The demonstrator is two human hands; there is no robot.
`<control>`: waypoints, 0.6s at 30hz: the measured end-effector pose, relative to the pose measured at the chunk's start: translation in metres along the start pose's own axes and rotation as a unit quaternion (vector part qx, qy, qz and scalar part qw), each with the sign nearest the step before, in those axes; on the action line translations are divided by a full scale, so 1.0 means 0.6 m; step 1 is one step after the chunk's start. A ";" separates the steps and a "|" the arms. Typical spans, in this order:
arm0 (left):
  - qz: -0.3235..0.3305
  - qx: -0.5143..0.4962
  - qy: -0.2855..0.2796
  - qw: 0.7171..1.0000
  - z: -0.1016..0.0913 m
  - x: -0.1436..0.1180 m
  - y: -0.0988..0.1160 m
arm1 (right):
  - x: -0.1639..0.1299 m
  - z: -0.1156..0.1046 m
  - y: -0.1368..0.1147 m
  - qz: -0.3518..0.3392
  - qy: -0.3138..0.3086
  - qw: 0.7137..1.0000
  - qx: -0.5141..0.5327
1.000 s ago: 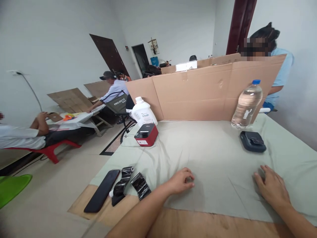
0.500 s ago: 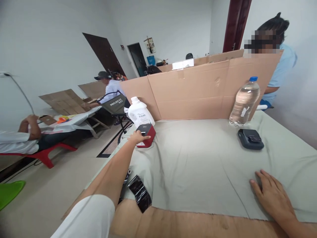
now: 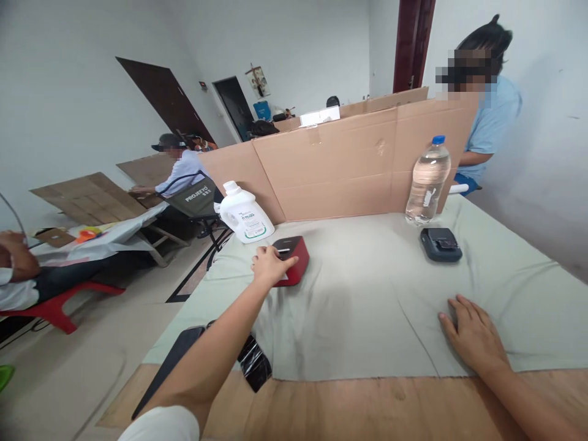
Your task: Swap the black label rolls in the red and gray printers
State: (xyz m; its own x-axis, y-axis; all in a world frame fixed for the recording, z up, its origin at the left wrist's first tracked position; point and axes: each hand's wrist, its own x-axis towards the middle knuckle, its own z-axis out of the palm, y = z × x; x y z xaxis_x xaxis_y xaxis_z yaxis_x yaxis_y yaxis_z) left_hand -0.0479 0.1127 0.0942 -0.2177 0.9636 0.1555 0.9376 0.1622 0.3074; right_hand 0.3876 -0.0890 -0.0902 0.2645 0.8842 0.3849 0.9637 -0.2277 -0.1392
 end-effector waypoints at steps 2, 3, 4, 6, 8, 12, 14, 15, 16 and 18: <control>0.061 0.008 -0.017 0.998 0.004 -0.067 0.038 | 0.000 -0.005 -0.005 0.000 0.002 1.000 0.000; 0.089 0.009 -0.016 0.996 0.009 -0.101 0.052 | 0.000 -0.008 -0.006 -0.002 0.004 1.000 0.001; 0.110 0.006 -0.017 0.994 0.014 -0.135 0.064 | 0.000 -0.010 -0.008 -0.006 0.008 1.000 0.002; 0.137 -0.005 -0.013 0.990 0.026 -0.196 0.080 | 0.001 -0.013 -0.009 -0.014 0.013 1.000 0.004; 0.146 -0.022 -0.011 0.989 0.037 -0.246 0.086 | 0.001 -0.015 -0.010 -0.018 0.014 1.000 0.004; 0.129 -0.063 0.003 0.990 0.046 -0.311 0.078 | 0.002 -0.015 -0.013 -0.021 0.022 1.000 -0.001; 0.134 -0.100 0.006 0.986 0.043 -0.328 0.065 | 0.002 -0.014 -0.014 -0.022 0.025 0.999 -0.001; 0.142 -0.126 0.003 0.982 0.041 -0.331 0.056 | 0.002 -0.014 -0.014 -0.022 0.025 0.999 0.000; 0.148 -0.161 -0.001 0.976 0.039 -0.332 0.046 | 0.002 -0.013 -0.013 -0.022 0.024 0.999 0.002; 0.146 -0.251 -0.004 0.957 0.038 -0.321 0.022 | 0.001 -0.012 -0.010 -0.021 0.023 0.999 0.009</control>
State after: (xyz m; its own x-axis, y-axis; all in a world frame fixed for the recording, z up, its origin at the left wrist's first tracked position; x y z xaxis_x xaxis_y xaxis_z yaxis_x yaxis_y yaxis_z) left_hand 0.0126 -0.0657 0.0468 0.0382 0.9538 0.2980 0.7095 -0.2359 0.6641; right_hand 0.3823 -0.0899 -0.0825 0.2258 0.8733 0.4318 0.9733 -0.1836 -0.1377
